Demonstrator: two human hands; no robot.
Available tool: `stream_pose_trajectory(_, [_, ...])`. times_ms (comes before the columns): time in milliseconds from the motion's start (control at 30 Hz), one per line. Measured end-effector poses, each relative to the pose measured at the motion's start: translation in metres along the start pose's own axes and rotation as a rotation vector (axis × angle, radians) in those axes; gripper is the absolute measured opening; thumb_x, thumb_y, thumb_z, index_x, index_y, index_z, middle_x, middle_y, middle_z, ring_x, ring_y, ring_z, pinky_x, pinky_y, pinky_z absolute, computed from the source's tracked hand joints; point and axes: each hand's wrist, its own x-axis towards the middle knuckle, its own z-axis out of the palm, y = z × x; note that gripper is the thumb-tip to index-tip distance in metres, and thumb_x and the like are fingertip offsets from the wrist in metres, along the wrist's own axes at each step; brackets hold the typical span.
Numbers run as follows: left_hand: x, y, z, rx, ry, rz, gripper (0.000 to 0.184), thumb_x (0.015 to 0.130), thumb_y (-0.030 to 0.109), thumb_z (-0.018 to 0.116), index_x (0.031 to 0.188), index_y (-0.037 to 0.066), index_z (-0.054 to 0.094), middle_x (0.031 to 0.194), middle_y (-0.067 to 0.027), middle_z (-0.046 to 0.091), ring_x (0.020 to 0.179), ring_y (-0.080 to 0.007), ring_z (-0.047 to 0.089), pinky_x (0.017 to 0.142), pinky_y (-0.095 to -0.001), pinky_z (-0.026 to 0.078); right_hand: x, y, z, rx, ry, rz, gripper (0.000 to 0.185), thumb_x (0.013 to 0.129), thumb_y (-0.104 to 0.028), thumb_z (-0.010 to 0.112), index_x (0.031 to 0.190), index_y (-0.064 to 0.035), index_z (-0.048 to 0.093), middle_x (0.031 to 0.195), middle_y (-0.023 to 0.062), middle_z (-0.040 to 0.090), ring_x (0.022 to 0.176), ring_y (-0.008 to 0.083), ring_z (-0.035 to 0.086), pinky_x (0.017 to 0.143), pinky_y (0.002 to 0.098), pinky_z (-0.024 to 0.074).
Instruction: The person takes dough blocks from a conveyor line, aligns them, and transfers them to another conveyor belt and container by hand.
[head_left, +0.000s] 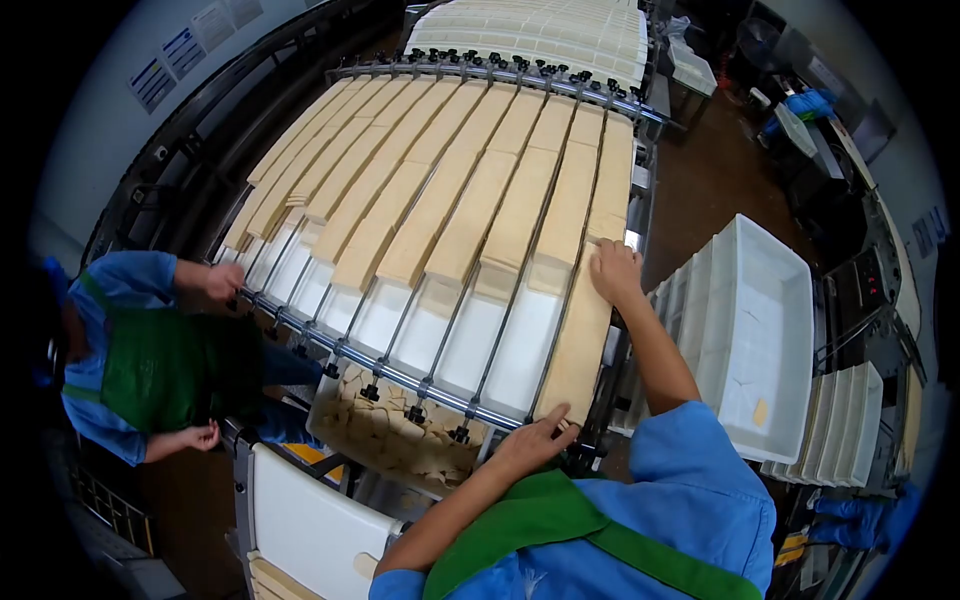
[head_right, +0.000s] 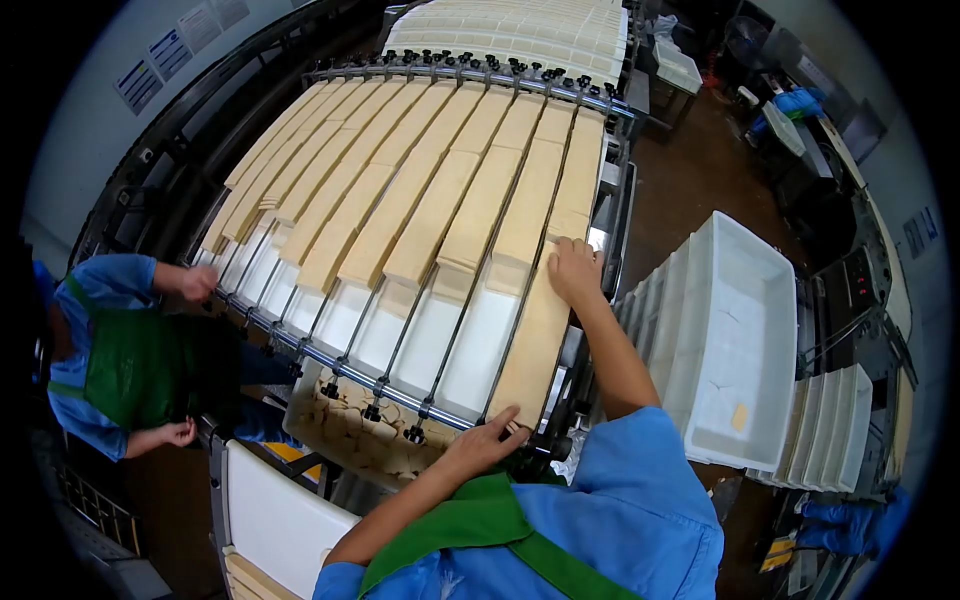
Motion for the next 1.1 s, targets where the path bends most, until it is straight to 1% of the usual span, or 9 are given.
stream_pose_trajectory(100, [0.007,-0.003,-0.001,-0.003,-0.002,-0.017,0.045,0.079,0.001,0.051,0.121,0.014,0.044,0.141,-0.0276,0.033,0.097,-0.0347,0.063,0.076,-0.0407,0.054,0.003,-0.004,-0.005,-0.080,0.096,0.040,0.053,0.088,-0.038,0.047,0.129,-0.0049,0.046,0.133,0.0189,0.043,0.123,0.0356,0.040,0.101,0.0552,0.0267])
stream_pose_trajectory(267, [0.024,-0.007,-0.006,-0.011,-0.037,-0.039,0.041,0.083,0.006,0.051,0.122,0.015,0.048,0.143,-0.0267,0.031,0.089,-0.0344,0.064,0.071,-0.0408,0.054,0.023,0.005,-0.007,0.007,-0.177,0.121,0.075,0.090,-0.052,0.043,0.146,-0.0061,0.023,0.155,0.0141,0.012,0.143,0.0357,0.007,0.112,0.0563,0.0067])
stream_pose_trajectory(533, [0.029,-0.004,-0.033,-0.141,-0.215,-0.203,0.036,0.083,0.002,0.048,0.117,0.014,0.050,0.154,-0.0133,0.015,0.082,-0.0371,0.063,0.068,-0.0448,0.051,0.033,0.000,0.009,0.095,-0.115,0.166,0.071,0.091,-0.051,0.043,0.144,-0.0053,0.028,0.153,0.0158,0.018,0.142,0.0376,0.010,0.111,0.0580,0.0080])
stream_pose_trajectory(667, [-0.027,-0.007,-0.042,-0.213,0.270,-0.203,0.028,0.083,-0.001,0.049,0.109,0.007,0.057,0.132,-0.0139,0.051,0.093,-0.0338,0.064,0.077,-0.0412,0.053,0.017,-0.028,0.008,0.131,-0.079,0.185,0.067,0.091,-0.048,0.045,0.141,-0.0049,0.033,0.151,0.0196,0.023,0.142,0.0388,0.011,0.110,0.0587,0.0092])
stream_pose_trajectory(800, [-0.094,-0.003,-0.070,-0.068,0.662,-0.498,0.026,0.082,-0.005,0.052,0.104,0.007,0.060,0.111,-0.0142,0.063,0.098,-0.0314,0.063,0.081,-0.0379,0.053,0.004,-0.087,0.016,0.280,-0.076,0.046,0.062,0.092,-0.049,0.044,0.136,-0.0046,0.042,0.149,0.0192,0.027,0.140,0.0402,0.015,0.110,0.0579,0.0099])
stream_pose_trajectory(933, [-0.166,-0.001,-0.069,-0.259,0.925,-0.882,0.048,0.083,-0.003,0.058,0.129,0.003,0.043,0.137,-0.0226,0.040,0.107,-0.0358,0.057,0.086,-0.0385,0.050,-0.022,-0.168,0.032,0.945,-0.207,-0.272,0.049,0.101,-0.037,0.033,0.128,0.0004,0.049,0.121,0.0167,0.058,0.118,0.0298,0.051,0.107,0.0352,0.0311])
stream_pose_trajectory(1000, [-0.202,0.003,-0.057,-0.012,0.845,-1.164,0.061,0.083,0.000,0.061,0.138,0.006,0.033,0.144,-0.0237,0.027,0.104,-0.0367,0.057,0.085,-0.0388,0.049,-0.045,-0.216,0.033,1.090,-0.304,-0.237,0.048,0.102,-0.037,0.029,0.121,0.0000,0.053,0.114,0.0141,0.061,0.109,0.0241,0.055,0.097,0.0356,0.0395])
stream_pose_trajectory(1033, [-0.220,0.004,-0.046,0.347,0.797,-1.197,0.059,0.084,0.002,0.061,0.137,0.006,0.036,0.136,-0.0230,0.037,0.099,-0.0345,0.058,0.083,-0.0383,0.049,-0.054,-0.238,0.029,1.439,-0.514,-0.043,0.045,0.101,-0.037,0.030,0.116,-0.0020,0.054,0.110,0.0130,0.062,0.105,0.0228,0.056,0.091,0.0349,0.0420])
stream_pose_trajectory(1100, [-0.252,0.012,-0.025,0.210,0.829,-1.271,0.060,0.083,0.002,0.061,0.137,0.006,0.037,0.130,-0.0207,0.042,0.096,-0.0302,0.057,0.082,-0.0374,0.049,-0.078,-0.279,0.015,1.850,-0.836,0.315,0.039,0.097,-0.037,0.035,0.108,-0.0054,0.055,0.102,0.0104,0.063,0.094,0.0201,0.057,0.081,0.0329,0.0437])
